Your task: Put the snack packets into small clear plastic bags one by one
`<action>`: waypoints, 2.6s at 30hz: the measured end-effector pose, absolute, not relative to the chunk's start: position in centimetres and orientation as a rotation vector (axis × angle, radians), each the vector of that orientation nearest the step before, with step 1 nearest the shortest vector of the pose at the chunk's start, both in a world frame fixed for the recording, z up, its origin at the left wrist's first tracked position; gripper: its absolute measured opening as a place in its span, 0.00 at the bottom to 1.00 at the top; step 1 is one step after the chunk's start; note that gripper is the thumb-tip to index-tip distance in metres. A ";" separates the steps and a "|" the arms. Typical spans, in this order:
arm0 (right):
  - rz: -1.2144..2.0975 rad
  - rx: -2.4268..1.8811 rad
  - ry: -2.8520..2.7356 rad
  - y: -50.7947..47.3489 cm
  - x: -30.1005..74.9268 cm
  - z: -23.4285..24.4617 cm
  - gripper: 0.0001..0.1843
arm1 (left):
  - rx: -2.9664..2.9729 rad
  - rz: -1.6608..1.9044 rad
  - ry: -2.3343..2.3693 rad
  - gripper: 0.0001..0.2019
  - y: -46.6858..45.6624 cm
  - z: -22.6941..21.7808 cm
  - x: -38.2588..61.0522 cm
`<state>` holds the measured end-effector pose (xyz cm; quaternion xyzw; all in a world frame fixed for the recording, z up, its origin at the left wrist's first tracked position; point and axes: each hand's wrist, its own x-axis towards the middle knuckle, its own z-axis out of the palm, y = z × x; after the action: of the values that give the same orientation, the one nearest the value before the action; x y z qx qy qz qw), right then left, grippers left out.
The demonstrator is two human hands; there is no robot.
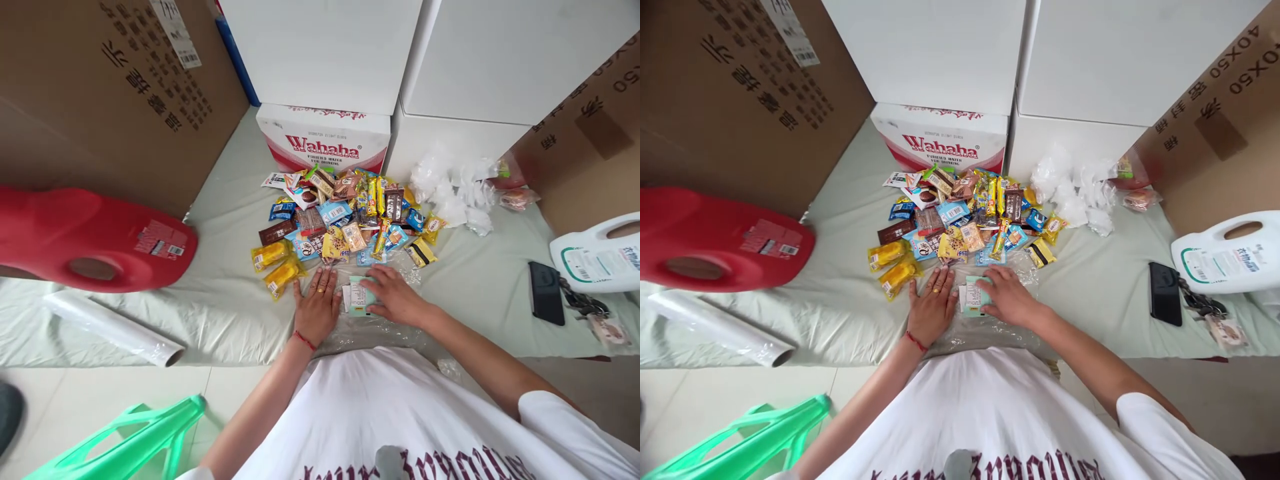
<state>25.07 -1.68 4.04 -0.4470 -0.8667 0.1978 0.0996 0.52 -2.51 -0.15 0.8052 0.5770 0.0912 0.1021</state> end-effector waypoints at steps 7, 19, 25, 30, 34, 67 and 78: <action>0.597 -1.197 -2.344 -4.2 27.0 4.5 0.24 | 2.383 0.458 1.665 0.27 -3.1 0.0 -1.7; 0.825 -1.248 -2.337 -13.8 33.2 1.2 0.13 | 2.520 0.250 0.838 0.33 -5.8 0.8 -7.4; 1.126 -1.302 -2.168 -9.8 33.4 4.2 0.20 | 2.448 0.041 0.856 0.20 -4.6 2.1 -7.6; 1.484 -1.466 -1.902 -5.2 33.5 7.1 0.20 | 2.077 0.210 0.944 0.18 -1.8 2.9 -7.2; 1.603 -1.619 -1.751 -1.6 32.7 6.4 0.16 | 1.718 0.328 1.076 0.28 1.1 3.6 -6.6; 0.483 -1.584 -2.710 7.7 24.3 8.3 0.11 | 2.596 0.274 1.513 0.21 -2.3 3.0 3.3; 0.584 -1.034 -3.039 -2.4 23.6 4.2 0.35 | 2.144 0.917 1.496 0.14 -2.9 -0.2 -0.5</action>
<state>23.58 -2.38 4.24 -0.3162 -0.9298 0.1785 -0.0606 -0.55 -2.89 -0.24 0.7606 0.5306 0.3255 0.1844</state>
